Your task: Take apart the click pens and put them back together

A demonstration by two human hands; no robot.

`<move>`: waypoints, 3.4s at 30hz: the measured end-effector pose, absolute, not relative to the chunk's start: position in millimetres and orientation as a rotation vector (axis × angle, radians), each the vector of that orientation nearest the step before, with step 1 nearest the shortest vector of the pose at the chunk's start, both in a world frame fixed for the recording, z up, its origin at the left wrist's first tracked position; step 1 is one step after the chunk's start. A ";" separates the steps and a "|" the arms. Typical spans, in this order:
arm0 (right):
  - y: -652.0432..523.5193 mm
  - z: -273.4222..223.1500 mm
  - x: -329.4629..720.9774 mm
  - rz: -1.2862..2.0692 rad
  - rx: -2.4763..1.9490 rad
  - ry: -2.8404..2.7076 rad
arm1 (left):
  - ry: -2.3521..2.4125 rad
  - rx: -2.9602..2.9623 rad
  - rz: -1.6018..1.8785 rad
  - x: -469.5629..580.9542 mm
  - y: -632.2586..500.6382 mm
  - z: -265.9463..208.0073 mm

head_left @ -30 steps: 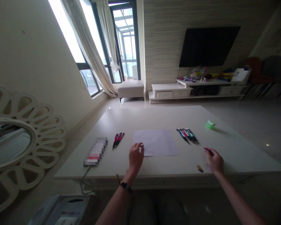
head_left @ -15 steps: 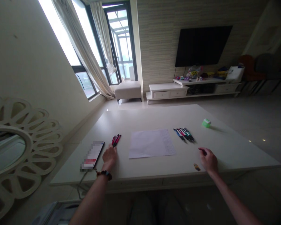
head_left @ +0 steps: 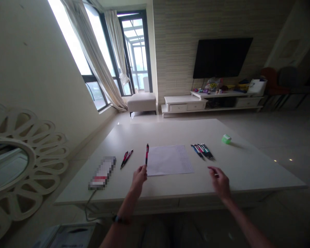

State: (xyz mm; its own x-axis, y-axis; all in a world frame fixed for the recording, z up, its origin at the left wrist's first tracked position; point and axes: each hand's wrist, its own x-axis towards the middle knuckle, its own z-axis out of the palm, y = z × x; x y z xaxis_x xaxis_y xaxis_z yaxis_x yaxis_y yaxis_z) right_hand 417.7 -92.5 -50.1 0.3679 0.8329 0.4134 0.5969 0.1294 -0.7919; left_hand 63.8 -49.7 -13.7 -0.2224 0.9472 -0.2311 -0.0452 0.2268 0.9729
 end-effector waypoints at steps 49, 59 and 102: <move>-73.2 -48.2 281.5 1.148 -1.342 -1.135 | 1.588 2.331 0.747 138.6 -93.0 -36.2; -67.2 -30.3 295.8 1.157 -1.308 -1.324 | 1.577 2.209 0.867 137.3 -88.9 -32.9; -66.9 -28.5 326.9 1.216 -1.191 -1.557 | 1.510 2.460 0.749 142.3 -91.5 -29.7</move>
